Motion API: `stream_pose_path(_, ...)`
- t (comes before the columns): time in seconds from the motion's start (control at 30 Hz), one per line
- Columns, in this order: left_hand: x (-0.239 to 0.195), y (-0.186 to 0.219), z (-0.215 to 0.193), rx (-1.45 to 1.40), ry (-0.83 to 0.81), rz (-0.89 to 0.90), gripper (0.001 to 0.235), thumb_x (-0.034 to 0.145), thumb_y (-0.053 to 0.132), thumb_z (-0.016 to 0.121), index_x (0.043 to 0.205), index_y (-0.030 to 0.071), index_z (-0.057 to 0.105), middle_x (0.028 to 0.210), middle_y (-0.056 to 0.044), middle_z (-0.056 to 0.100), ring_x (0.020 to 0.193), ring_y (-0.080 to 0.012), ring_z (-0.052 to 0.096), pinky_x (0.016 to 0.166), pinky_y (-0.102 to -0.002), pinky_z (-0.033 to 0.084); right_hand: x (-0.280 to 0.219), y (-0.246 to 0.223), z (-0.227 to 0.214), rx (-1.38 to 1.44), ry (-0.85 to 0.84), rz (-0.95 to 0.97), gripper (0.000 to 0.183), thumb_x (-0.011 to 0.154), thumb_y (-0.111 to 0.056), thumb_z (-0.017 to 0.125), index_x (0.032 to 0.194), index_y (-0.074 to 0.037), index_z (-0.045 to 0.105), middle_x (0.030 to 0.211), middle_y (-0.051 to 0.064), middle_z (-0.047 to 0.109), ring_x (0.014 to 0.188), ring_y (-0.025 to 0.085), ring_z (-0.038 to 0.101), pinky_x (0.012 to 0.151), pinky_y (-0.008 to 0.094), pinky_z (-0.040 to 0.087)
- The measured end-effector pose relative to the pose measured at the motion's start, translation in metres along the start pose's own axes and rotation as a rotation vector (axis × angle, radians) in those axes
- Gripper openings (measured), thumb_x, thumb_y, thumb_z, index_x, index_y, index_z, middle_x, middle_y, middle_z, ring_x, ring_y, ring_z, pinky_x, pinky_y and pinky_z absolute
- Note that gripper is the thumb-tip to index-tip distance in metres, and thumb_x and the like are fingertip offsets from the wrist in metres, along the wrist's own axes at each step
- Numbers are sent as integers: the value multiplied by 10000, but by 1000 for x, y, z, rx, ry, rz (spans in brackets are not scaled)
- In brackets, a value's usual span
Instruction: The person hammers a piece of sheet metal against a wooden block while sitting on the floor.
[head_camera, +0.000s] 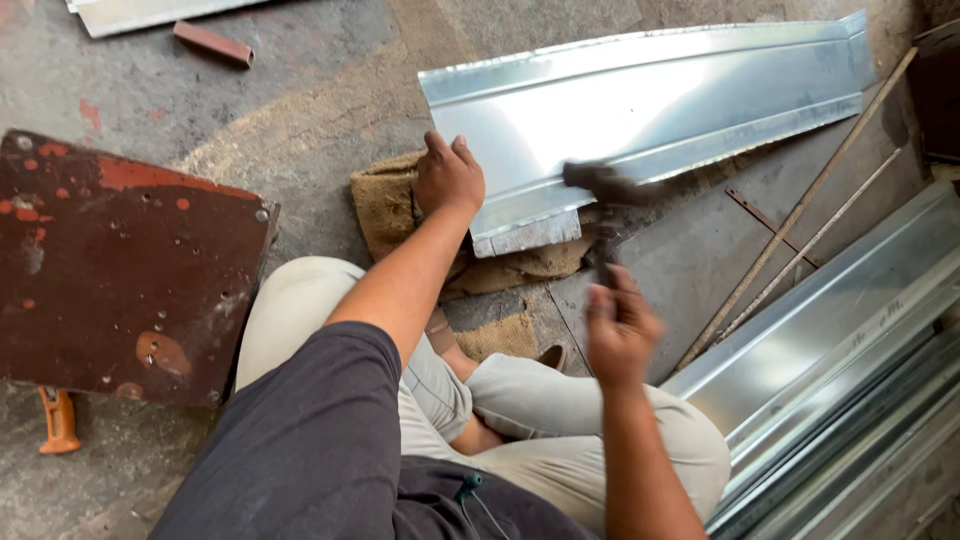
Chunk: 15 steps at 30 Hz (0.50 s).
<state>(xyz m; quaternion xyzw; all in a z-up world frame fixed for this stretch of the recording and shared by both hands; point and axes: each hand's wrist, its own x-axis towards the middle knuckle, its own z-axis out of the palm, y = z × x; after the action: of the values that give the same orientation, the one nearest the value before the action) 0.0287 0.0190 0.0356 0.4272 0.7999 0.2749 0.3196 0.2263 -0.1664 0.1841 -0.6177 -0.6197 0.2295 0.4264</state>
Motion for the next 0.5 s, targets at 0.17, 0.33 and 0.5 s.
stream_pose_path(0.17, 4, -7, 10, 27, 94, 54, 361, 1067, 399, 370, 1177, 60, 426, 1051, -206, 701, 965, -396, 682, 742, -538, 558, 9, -44, -50, 446, 211, -328, 361, 1124, -306, 623, 1370, -42, 604, 836, 57, 659, 577, 100, 570, 486, 225, 463)
stream_pose_path(0.33, 6, -5, 7, 13, 74, 41, 359, 1071, 400, 361, 1171, 61, 424, 1030, -202, 704, 944, -382, 699, 712, -520, 573, -14, 10, -8, -54, 66, -338, 298, 1034, -144, 640, 1321, -63, 654, 912, 44, 672, 741, 73, 607, 665, 237, 497)
stream_pose_path(0.5, 1, -4, 1, 5, 66, 35, 374, 1067, 407, 356, 1184, 57, 418, 1002, -195, 710, 927, -380, 703, 704, -521, 575, -23, 28, 30, -280, -167, 258, 237, 993, -144, 726, 1223, -91, 734, 685, 53, 631, 563, 77, 535, 526, 260, 444)
